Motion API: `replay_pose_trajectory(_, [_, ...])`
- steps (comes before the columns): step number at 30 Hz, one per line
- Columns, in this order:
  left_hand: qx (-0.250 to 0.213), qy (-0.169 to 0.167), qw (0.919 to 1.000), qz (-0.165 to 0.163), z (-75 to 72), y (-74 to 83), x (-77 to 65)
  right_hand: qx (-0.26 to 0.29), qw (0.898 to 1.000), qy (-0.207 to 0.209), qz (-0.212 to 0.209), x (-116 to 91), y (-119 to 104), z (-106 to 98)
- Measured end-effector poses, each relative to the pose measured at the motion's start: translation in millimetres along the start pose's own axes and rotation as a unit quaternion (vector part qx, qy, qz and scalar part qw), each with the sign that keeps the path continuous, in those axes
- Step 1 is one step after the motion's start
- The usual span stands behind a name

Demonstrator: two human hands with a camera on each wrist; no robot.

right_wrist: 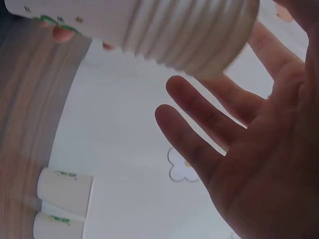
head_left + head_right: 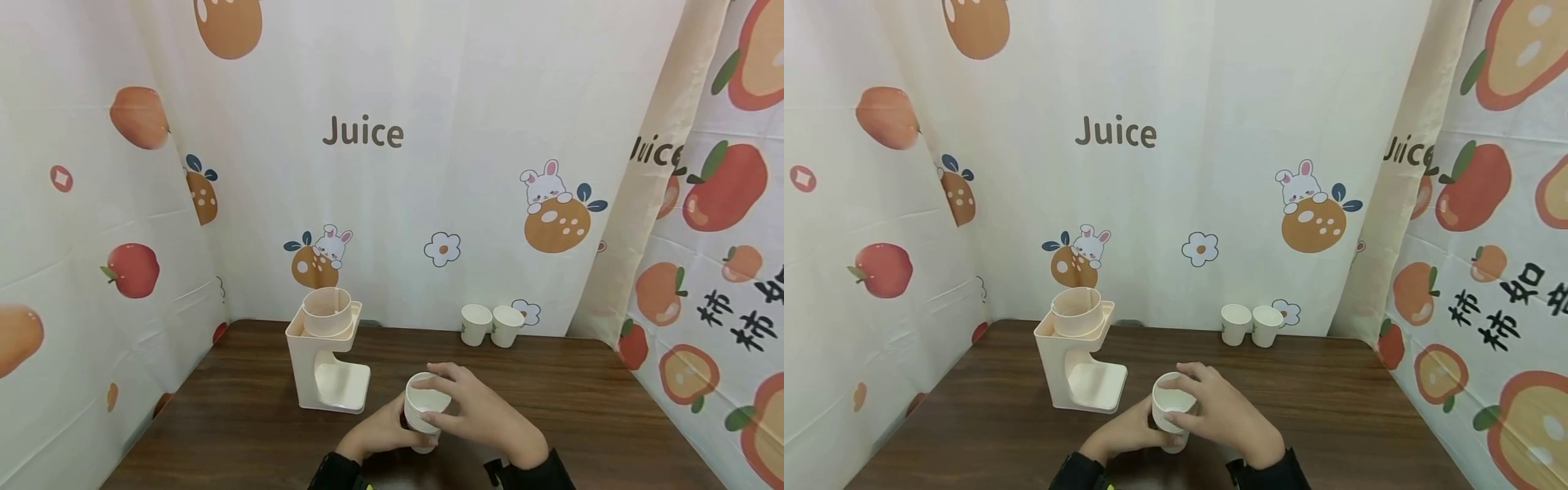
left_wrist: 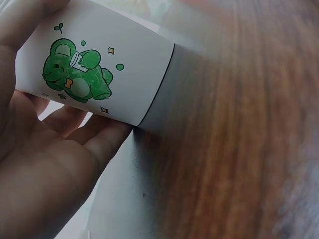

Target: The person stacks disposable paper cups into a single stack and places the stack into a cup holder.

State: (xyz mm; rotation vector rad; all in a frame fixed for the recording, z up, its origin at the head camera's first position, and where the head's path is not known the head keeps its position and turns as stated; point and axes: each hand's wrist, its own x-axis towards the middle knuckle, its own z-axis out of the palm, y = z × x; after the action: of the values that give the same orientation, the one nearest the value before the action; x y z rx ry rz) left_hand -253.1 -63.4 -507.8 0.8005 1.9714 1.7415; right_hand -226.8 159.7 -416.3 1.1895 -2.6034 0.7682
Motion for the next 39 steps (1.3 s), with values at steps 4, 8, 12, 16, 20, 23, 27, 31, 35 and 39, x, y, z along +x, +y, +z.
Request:
replay_pose_trajectory(4, [0.014, 0.015, 0.9998, 0.0, -0.7, -0.2, 0.2, 0.001, 1.0, 0.014, 0.011, -3.0, 3.3, -6.9])
replay_pose_trajectory(8, [0.016, 0.018, 0.9997, -0.004, -1.5, -1.6, 0.1, -0.001, 0.999, 0.029, 0.018, -5.9, 8.6, -11.7])
replay_pose_trajectory(12, [0.015, 0.017, 0.9997, -0.007, -1.7, -2.4, 1.1, -0.01, 0.999, 0.04, 0.028, -8.7, 14.3, -15.5])
replay_pose_trajectory(16, [0.022, 0.016, 0.9996, -0.001, -2.3, -1.7, 2.1, -0.025, 0.997, 0.063, 0.025, -9.4, 19.2, -18.2])
replay_pose_trajectory(20, [0.022, 0.016, 0.9996, 0.002, -2.7, -1.5, 2.7, -0.028, 0.996, 0.077, 0.035, -9.0, 23.1, -19.6])
replay_pose_trajectory(23, [0.022, 0.018, 0.9996, -0.001, -2.4, -1.6, 2.7, -0.034, 0.994, 0.089, 0.051, -7.9, 26.7, -19.0])
replay_pose_trajectory(27, [0.025, 0.022, 0.9994, -0.004, -2.8, -1.8, 2.4, -0.056, 0.989, 0.123, 0.058, -5.1, 34.7, -16.0])
replay_pose_trajectory(31, [0.026, 0.023, 0.9994, -0.003, -3.0, -2.0, 2.6, -0.07, 0.984, 0.153, 0.059, -3.4, 43.8, -12.1])
replay_pose_trajectory(35, [0.025, 0.02, 0.9995, -0.004, -1.4, -1.8, 2.8, -0.074, 0.979, 0.177, 0.072, -3.2, 52.8, -7.0])
replay_pose_trajectory(39, [0.018, 0.012, 0.9998, 0.0, 0.1, -1.2, 3.0, -0.086, 0.973, 0.2, 0.073, -0.4, 65.3, -0.7])
